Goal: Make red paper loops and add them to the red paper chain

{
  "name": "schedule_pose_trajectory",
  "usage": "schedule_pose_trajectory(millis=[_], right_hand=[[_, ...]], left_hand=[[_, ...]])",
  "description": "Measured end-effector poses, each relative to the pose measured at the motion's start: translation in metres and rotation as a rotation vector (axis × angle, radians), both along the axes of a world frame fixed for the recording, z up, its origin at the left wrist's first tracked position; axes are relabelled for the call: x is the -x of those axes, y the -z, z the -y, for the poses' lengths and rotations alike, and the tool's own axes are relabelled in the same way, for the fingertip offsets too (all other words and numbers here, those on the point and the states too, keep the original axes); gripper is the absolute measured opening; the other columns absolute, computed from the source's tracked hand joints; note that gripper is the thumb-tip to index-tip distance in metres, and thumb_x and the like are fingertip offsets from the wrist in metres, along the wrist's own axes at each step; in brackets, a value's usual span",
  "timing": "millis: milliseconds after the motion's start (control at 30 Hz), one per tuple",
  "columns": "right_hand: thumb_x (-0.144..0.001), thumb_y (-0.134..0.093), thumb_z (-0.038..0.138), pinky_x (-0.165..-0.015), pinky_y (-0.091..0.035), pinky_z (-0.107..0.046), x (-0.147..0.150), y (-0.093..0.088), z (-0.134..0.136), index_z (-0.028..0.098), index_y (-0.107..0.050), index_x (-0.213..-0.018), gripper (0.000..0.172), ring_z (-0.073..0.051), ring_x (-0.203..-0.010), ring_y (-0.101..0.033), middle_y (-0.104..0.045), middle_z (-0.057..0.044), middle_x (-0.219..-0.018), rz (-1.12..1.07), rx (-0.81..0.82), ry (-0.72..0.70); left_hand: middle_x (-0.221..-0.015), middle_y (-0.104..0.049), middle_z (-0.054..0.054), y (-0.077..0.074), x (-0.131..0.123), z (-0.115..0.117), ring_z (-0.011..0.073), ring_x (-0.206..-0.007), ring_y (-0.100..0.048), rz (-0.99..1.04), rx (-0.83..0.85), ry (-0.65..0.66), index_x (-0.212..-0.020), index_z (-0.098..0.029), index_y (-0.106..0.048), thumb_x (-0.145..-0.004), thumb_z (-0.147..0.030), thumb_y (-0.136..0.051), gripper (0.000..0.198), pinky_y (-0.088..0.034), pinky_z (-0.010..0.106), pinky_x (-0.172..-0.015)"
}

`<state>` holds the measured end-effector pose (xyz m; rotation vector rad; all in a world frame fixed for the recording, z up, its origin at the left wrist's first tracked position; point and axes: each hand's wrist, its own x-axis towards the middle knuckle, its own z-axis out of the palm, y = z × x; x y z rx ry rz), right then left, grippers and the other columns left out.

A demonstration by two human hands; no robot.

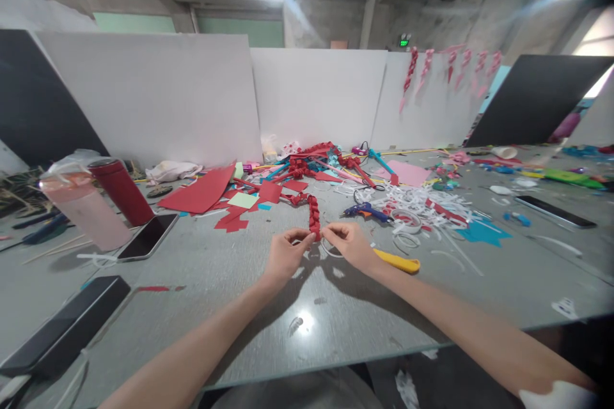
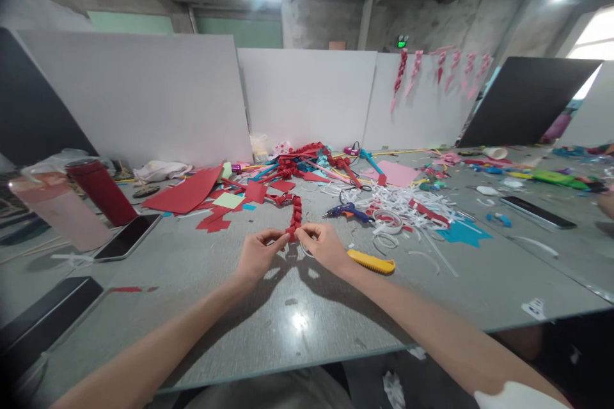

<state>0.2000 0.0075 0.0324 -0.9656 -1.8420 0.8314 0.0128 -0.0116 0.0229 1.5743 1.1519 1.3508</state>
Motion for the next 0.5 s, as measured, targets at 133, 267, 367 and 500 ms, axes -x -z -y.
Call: schedule_pose_trajectory(millis=[133,267,367,500], right_hand=[[-0.090,-0.063,0.050,-0.058,-0.036,-0.027,0.002,0.002,-0.003,0.017,-0.073,-0.081,0.036,-0.014,-0.063,-0.049,-0.064,-0.002,-0.071,-0.013,0.007,-0.001],[-0.088,-0.066,0.052,-0.056,-0.034,-0.026,0.003,0.006,-0.005,0.017,-0.073,-0.081,0.036,-0.012,-0.059,-0.047,-0.063,-0.001,-0.069,-0.034,0.053,-0.010],[-0.087,-0.067,0.054,-0.054,-0.032,-0.026,0.002,0.006,-0.005,0.017,-0.073,-0.079,0.038,-0.012,-0.057,-0.046,-0.062,0.000,-0.067,-0.056,0.065,-0.017],[-0.086,-0.068,0.055,-0.053,-0.032,-0.026,0.002,0.006,-0.005,0.017,-0.073,-0.081,0.039,-0.012,-0.056,-0.045,-0.063,-0.001,-0.067,-0.064,0.052,-0.001]], left_hand=[[-0.078,-0.075,0.009,0.001,0.000,-0.001,0.0189,-0.069,-0.067,-0.003,-0.002,0.001,-0.084,-0.017,-0.079,-0.084,-0.049,-0.074,0.032,-0.053,0.030,-0.064],[-0.079,-0.075,0.009,0.001,0.000,-0.001,0.0178,-0.067,-0.067,-0.007,0.010,0.015,-0.085,-0.016,-0.079,-0.086,-0.044,-0.073,0.029,-0.052,0.029,-0.064],[-0.078,-0.075,0.009,-0.002,0.003,0.000,0.0187,-0.067,-0.067,-0.069,-0.003,0.028,-0.084,-0.016,-0.078,-0.088,-0.042,-0.070,0.028,-0.050,0.029,-0.063],[-0.080,-0.076,0.007,-0.021,0.012,0.004,0.0199,-0.072,-0.068,-0.274,-0.221,-0.024,-0.081,-0.018,-0.079,-0.089,-0.035,-0.068,0.022,-0.050,0.030,-0.067]])
